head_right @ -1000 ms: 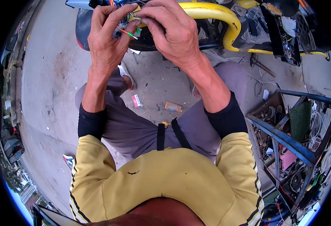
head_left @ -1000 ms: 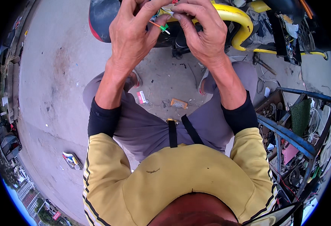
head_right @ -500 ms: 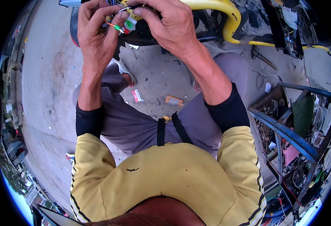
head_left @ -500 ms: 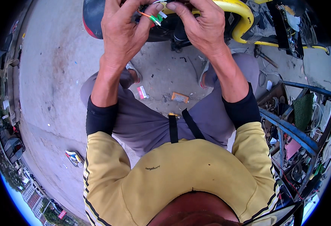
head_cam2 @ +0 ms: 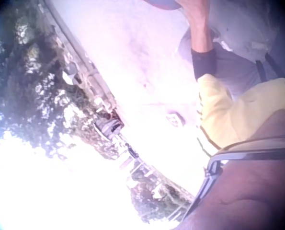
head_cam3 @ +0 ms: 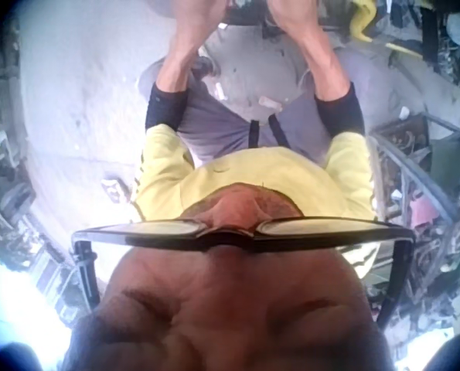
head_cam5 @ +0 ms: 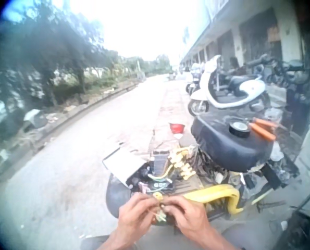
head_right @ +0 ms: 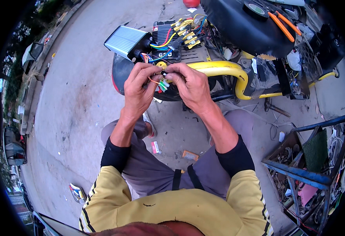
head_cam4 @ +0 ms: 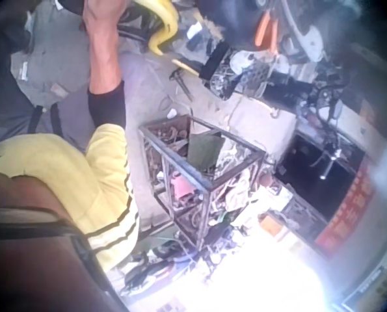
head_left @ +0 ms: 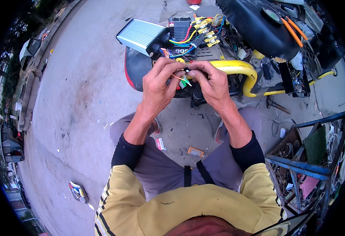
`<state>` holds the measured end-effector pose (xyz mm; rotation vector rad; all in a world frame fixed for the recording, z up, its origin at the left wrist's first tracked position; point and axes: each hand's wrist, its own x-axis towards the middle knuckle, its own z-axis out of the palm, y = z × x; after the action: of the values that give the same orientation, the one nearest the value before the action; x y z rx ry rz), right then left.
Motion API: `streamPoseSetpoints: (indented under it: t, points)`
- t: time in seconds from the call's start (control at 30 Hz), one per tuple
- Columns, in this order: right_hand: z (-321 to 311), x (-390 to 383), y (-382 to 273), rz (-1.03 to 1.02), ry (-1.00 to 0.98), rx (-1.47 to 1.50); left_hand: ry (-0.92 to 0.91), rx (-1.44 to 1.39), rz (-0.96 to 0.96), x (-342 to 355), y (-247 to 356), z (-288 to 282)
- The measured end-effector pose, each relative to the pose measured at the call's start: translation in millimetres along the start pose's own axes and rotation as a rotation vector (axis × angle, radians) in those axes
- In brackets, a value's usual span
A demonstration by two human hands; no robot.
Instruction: The person repairs an electric scooter by connecting and organizing wires on the controller, then moves to the front wheel to tighten bolts with a wrench. The task includes handling electrical components and mechanical fasteners.
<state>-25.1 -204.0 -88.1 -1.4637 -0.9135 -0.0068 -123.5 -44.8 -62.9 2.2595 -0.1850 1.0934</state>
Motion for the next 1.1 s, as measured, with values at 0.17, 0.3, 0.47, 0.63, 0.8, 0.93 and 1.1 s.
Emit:
streamPoseSetpoints:
  t: [0.17,0.3,0.47,0.63,0.8,0.93,1.1]
  points:
    - [-3,-1,-12,0.063,-0.048,0.009,-0.005,0.026,-0.021,-3,1,-2]
    - [0,-3,-3,0.051,0.009,0.06,-0.007,0.058,-0.045,-3,0,-1]
    - [1,-1,-2,0.063,0.026,0.049,0.013,0.063,-0.034,-4,-2,1]
    - [2,0,-2,0.05,0.042,0.034,0.014,0.068,-0.038,-3,0,1]
    - [2,1,-4,0.036,0.037,0.013,0.011,0.07,-0.045,-2,3,-1]
    - [2,0,-6,0.03,0.043,0.008,0.004,0.064,-0.04,-3,1,-1]
    - [3,0,-5,0.038,0.065,0.016,0.022,-0.016,-0.042,-3,0,-4]
